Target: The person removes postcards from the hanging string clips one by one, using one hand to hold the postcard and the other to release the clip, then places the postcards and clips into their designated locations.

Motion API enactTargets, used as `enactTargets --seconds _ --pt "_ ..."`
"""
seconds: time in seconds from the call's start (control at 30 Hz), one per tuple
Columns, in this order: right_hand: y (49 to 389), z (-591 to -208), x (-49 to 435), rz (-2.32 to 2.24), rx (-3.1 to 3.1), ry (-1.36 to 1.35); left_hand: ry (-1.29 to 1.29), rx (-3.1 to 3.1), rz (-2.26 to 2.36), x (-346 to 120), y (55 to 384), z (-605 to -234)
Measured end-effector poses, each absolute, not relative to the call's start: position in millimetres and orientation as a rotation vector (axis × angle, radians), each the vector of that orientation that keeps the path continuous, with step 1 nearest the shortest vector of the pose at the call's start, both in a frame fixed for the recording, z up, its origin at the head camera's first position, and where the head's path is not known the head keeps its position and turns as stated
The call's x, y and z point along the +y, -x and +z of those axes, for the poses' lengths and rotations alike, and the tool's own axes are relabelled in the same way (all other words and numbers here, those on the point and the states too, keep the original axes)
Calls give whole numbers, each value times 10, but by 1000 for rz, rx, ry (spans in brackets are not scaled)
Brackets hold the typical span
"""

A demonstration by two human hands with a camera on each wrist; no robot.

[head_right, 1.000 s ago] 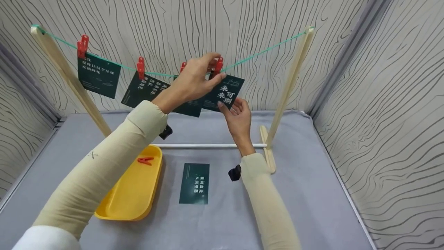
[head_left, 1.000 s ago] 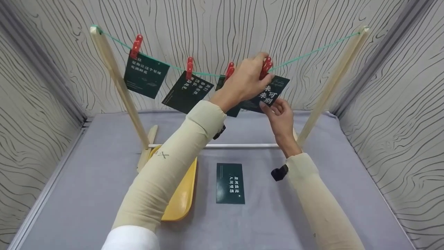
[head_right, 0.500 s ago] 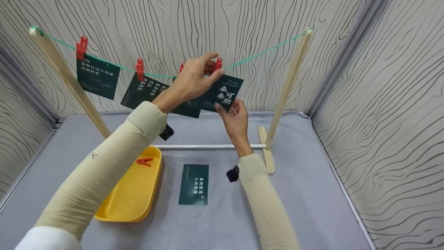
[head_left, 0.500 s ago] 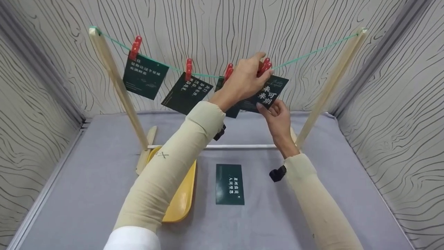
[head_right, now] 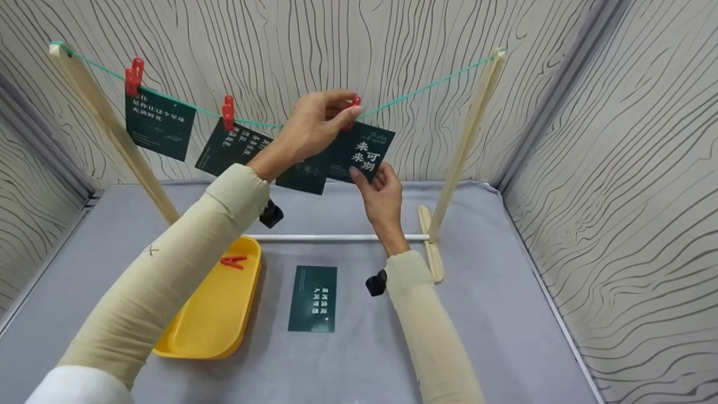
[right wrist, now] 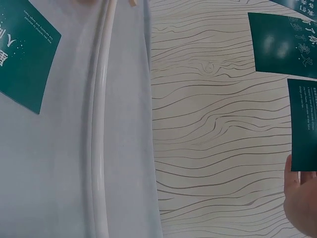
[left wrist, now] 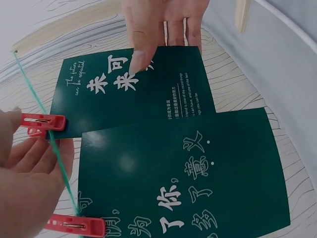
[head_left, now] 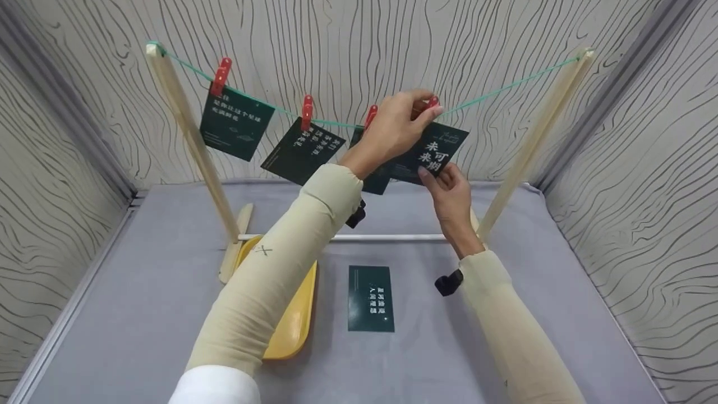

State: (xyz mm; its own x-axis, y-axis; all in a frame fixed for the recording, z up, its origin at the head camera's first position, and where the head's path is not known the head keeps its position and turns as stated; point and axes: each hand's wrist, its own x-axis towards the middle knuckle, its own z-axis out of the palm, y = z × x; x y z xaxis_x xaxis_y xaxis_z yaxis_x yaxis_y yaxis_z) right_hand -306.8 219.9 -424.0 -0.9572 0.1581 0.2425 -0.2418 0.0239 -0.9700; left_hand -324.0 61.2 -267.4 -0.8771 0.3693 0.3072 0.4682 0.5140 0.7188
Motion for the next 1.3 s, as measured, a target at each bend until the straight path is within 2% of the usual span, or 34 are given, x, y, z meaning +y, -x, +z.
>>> enactTargets --seconds 0.5,1.3 --pt "3068 -4248 2217 2070 -1993 -211 783 -2591 -1395 595 3235 -2679" --pt "3104 -4214 2259 2082 -2011 -304 718 -2528 -1415 616 3240 -2688"
